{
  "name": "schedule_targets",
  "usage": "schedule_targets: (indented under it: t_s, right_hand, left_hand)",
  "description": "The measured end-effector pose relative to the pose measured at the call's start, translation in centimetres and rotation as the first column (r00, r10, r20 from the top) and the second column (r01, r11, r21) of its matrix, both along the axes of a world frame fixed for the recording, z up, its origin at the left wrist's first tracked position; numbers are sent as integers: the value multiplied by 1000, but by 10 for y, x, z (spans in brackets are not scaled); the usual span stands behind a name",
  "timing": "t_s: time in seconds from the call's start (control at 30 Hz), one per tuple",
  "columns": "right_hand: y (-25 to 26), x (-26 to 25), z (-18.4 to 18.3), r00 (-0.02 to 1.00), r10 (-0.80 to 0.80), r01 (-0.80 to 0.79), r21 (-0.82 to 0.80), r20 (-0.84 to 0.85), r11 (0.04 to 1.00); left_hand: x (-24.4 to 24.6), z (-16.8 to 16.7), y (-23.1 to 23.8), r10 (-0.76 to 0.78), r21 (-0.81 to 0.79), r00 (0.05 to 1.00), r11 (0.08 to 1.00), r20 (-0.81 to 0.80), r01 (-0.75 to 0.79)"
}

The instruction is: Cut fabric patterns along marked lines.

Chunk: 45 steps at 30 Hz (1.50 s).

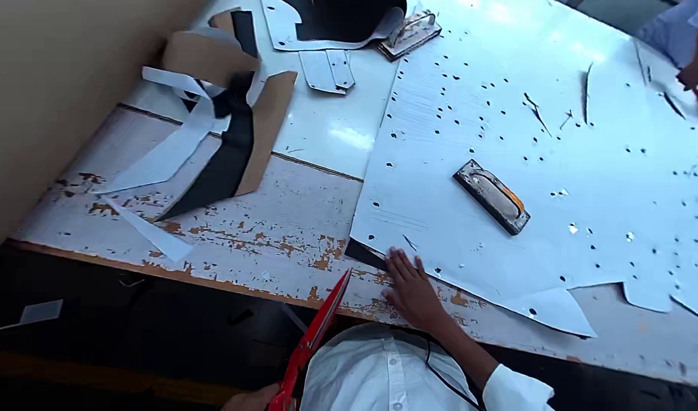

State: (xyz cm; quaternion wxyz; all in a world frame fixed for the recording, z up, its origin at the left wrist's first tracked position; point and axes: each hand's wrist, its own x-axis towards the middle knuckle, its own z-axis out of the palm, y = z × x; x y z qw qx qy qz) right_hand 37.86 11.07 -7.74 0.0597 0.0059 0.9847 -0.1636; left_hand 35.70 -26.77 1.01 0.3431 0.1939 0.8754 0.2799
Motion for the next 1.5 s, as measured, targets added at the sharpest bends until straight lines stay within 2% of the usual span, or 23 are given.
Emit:
schedule_targets:
  t_s: [0.2,0.5,0.67,0.73,0.8,0.9,0.97,1.03,1.1,1.27,1.37,1.5]
  right_hand:
    - [-23,15,-13,996,-14,10,-44,-84,999]
    - [-38,24,-11,996,38,-45,-88,-79,995]
    - [-41,20,2,985,130,-156,-261,-116,953]
    - [-34,22,7,969,-5,-67,-284,-248,957]
    - [-22,33,16,920,-185,100,-250,-344,963]
    - [10,61,23,831,-402,387,-119,-385,914]
    - [32,81,21,797,-487,501,-60,-357,863]
    - [46,97,11,827,-494,508,-22,-269,861]
    - [50,108,-2,880,-442,447,-7,-173,894]
    - [54,113,-3,899,-410,401,-88,-153,912]
    - [60,115,0,893,-414,385,-177,-174,906]
    - [94,139,13,859,-477,423,-265,-188,866]
  left_hand:
    - [-41,12,16,-47,49,996,998,-71,50]
    - [-52,11,38,-17,98,999,995,-36,21]
    - [-53,8,54,-49,127,998,990,-51,55]
    - [-54,7,61,-58,147,997,987,-57,66]
    - [-55,6,66,-74,149,996,985,-57,82]
    - [-59,4,75,-125,149,990,980,-63,134]
    - [-62,1,83,-165,148,983,973,-85,176]
    - [-63,-6,92,-202,148,970,964,-133,221]
    - [-63,-10,103,-232,151,959,955,-161,256]
    - [-59,-12,132,-313,114,936,936,-162,333]
    - [-55,-8,153,-418,41,906,906,-66,421]
    - [-39,2,186,-575,14,811,817,107,577]
